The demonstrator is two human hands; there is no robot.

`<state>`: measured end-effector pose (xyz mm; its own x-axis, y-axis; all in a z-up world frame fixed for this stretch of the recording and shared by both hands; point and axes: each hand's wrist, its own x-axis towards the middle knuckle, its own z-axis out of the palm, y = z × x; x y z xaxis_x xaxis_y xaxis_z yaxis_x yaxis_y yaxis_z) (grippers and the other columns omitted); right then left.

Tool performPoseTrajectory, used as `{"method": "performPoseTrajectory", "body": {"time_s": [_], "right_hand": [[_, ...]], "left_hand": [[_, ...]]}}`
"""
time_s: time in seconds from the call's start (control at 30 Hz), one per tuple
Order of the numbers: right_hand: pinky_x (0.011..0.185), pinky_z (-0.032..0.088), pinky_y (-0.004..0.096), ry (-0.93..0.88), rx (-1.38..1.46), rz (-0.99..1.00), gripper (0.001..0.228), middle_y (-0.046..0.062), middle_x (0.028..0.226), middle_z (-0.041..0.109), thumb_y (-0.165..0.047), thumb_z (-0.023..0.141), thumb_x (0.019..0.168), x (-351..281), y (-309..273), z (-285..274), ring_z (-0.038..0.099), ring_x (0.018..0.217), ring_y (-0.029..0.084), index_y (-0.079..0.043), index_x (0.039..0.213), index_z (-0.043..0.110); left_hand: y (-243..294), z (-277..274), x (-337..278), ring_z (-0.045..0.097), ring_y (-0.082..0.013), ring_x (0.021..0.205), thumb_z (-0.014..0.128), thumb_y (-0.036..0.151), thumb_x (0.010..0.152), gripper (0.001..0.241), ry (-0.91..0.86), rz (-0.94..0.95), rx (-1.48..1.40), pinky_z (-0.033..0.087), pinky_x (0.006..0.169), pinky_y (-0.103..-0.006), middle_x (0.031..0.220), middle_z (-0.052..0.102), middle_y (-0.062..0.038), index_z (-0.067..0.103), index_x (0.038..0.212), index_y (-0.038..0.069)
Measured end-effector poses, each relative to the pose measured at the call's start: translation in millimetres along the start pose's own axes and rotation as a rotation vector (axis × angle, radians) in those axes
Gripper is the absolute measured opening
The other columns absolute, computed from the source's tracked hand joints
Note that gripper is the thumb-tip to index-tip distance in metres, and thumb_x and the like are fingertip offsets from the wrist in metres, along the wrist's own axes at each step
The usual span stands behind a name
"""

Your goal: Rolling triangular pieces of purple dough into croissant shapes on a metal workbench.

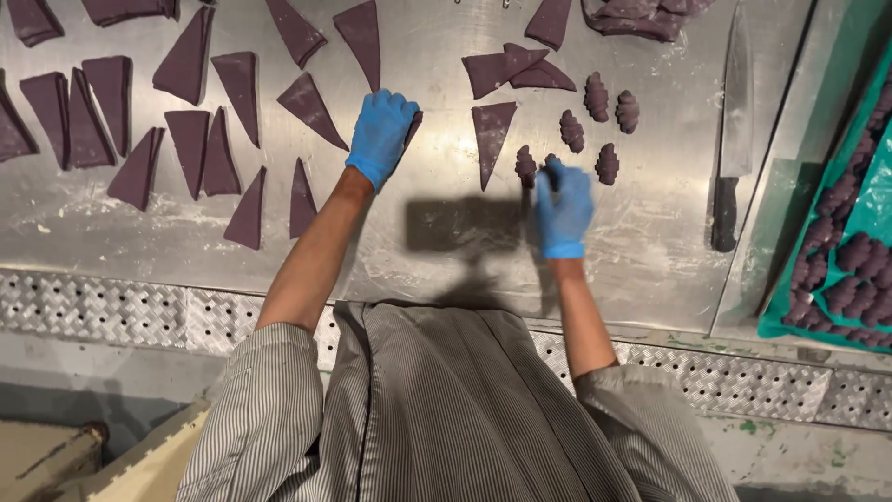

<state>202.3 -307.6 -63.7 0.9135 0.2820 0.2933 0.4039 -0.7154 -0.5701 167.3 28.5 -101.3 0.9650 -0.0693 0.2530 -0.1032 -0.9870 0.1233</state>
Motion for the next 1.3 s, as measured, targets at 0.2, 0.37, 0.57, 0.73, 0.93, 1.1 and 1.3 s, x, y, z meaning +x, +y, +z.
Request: {"method": "performPoseTrajectory", "body": {"time_s": [0.2, 0.37, 0.57, 0.73, 0.93, 1.1, 1.3], "right_hand": [[0.091, 0.055, 0.03, -0.408, 0.702, 0.212, 0.041, 0.008, 0.118, 0.065, -0.02, 0.071, 0.097, -20, -84, 61, 0.065, 0.103, 0.017, -0.005, 0.133, 0.06], [0.088, 0.056, 0.032, -0.584, 0.696, 0.215, 0.056, 0.011, 0.131, 0.062, -0.014, 0.074, 0.089, -6, -157, 87, 0.065, 0.103, 0.019, -0.005, 0.141, 0.053], [0.094, 0.059, 0.033, -0.386, 0.619, -0.049, 0.045, 0.014, 0.125, 0.073, -0.006, 0.072, 0.091, -54, -146, 115, 0.074, 0.108, 0.024, -0.004, 0.136, 0.066], [0.096, 0.059, 0.034, -0.215, 0.465, -0.165, 0.047, 0.014, 0.128, 0.071, 0.002, 0.07, 0.09, -75, -185, 92, 0.073, 0.114, 0.027, -0.006, 0.136, 0.064], [0.097, 0.06, 0.034, -0.309, 0.52, -0.22, 0.051, 0.015, 0.13, 0.069, 0.003, 0.071, 0.091, -74, -214, 48, 0.072, 0.116, 0.026, -0.006, 0.14, 0.061], [0.088, 0.06, 0.032, -0.604, 0.665, -0.089, 0.057, 0.013, 0.128, 0.07, -0.011, 0.073, 0.091, -70, -209, 25, 0.071, 0.109, 0.021, -0.005, 0.146, 0.055], [0.077, 0.059, 0.028, -0.68, 0.624, 0.111, 0.044, 0.009, 0.111, 0.077, -0.022, 0.071, 0.096, -67, -203, 17, 0.072, 0.096, 0.013, -0.005, 0.137, 0.066]], "left_hand": [[10, -35, -34, 0.056, -0.0272, 0.092, 0.07, 0.009, 0.091, 0.015, 0.132, 0.113, -0.144, 0.046, 0.091, -0.0403, 0.093, 0.059, -0.005, 0.066, 0.104, 0.016], [15, -60, -85, 0.061, -0.0281, 0.094, 0.07, 0.006, 0.089, 0.038, 0.167, 0.137, -0.319, 0.049, 0.087, -0.0397, 0.107, 0.066, -0.005, 0.068, 0.127, 0.011], [44, -154, -116, 0.062, -0.0296, 0.103, 0.076, 0.02, 0.088, 0.037, 0.549, -0.119, -0.389, 0.052, 0.091, -0.0404, 0.113, 0.064, -0.014, 0.067, 0.122, 0.008], [78, -82, -175, 0.057, -0.0106, 0.081, 0.075, 0.024, 0.098, 0.023, 0.373, -0.71, -1.259, 0.05, 0.07, -0.0279, 0.09, 0.063, -0.003, 0.065, 0.103, 0.004], [71, -111, -176, 0.055, -0.0089, 0.076, 0.064, 0.014, 0.103, 0.012, 0.268, -0.579, -1.394, 0.05, 0.068, -0.0267, 0.084, 0.059, -0.002, 0.062, 0.103, 0.002], [60, -131, -181, 0.062, -0.0217, 0.082, 0.063, 0.003, 0.098, 0.014, 0.419, -0.04, -0.577, 0.052, 0.068, -0.0295, 0.096, 0.058, -0.01, 0.063, 0.112, 0.003], [65, -168, -173, 0.063, -0.0224, 0.081, 0.068, 0.004, 0.092, 0.017, 0.363, -0.028, -0.362, 0.053, 0.065, -0.0318, 0.097, 0.057, -0.01, 0.064, 0.109, 0.002]]}}
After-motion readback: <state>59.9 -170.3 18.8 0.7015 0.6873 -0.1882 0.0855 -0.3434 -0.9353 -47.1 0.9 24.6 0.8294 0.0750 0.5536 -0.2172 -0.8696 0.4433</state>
